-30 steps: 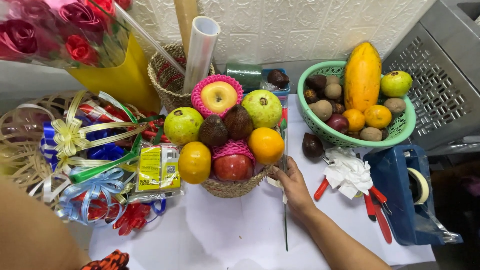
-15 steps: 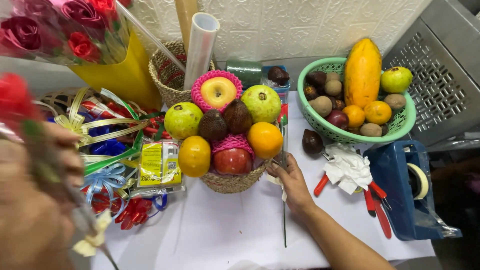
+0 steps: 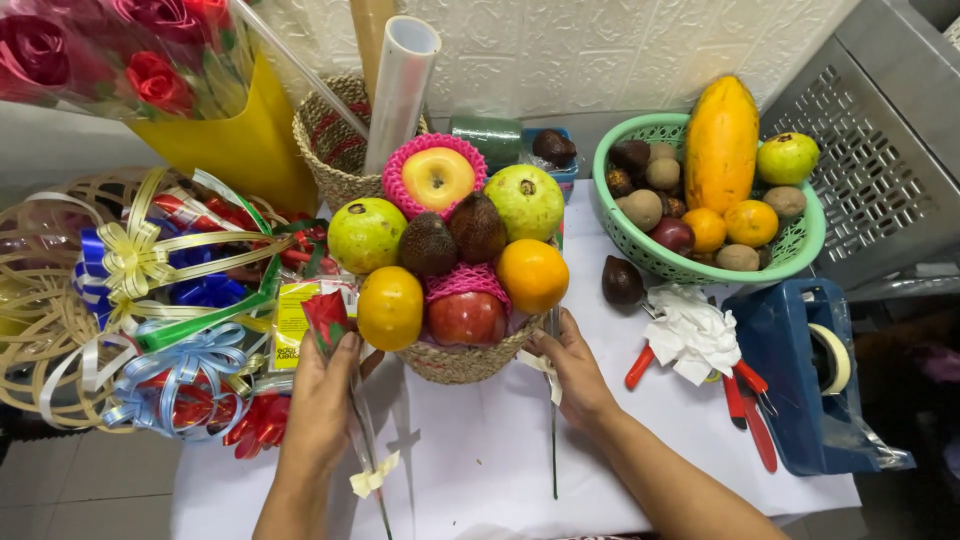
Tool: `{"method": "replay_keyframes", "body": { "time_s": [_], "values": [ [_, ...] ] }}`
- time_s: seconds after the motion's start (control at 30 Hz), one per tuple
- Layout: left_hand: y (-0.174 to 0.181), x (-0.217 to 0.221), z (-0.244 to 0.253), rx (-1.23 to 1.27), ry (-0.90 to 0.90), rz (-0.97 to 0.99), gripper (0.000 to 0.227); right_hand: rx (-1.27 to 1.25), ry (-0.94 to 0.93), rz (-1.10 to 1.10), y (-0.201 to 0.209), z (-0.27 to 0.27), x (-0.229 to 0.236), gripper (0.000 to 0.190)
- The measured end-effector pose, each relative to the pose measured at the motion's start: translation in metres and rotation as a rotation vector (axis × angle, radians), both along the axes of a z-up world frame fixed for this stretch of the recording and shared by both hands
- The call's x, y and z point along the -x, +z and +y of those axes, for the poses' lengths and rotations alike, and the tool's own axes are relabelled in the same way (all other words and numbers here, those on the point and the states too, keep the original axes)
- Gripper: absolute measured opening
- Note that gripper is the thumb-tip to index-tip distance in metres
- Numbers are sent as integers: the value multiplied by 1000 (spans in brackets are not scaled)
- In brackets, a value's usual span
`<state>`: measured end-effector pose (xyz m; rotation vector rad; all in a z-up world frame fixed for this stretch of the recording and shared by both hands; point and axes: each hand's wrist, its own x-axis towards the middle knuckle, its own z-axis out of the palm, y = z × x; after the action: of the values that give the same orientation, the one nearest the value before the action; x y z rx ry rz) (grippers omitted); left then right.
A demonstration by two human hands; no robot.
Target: Assembling and packaging artificial roses by placing them in plastic sleeves and securing them.
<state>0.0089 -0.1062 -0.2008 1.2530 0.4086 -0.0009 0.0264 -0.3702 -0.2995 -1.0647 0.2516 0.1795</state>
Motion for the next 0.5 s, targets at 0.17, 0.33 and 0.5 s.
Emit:
{"method": "replay_keyframes", "body": {
  "time_s": [0.17,0.33,0.5],
  "values": [
    [-10,-2,-4,137,65,-60,41,-1,-9,-9,-5,3,-1,50],
    [-12,-5,-2,125,61,-58,47,-2,-8,-56,0,13,0,40],
    [-15,-8,5,117,68,-99,46,-12,-4,-76,-4,21,-2,38]
  ]
}}
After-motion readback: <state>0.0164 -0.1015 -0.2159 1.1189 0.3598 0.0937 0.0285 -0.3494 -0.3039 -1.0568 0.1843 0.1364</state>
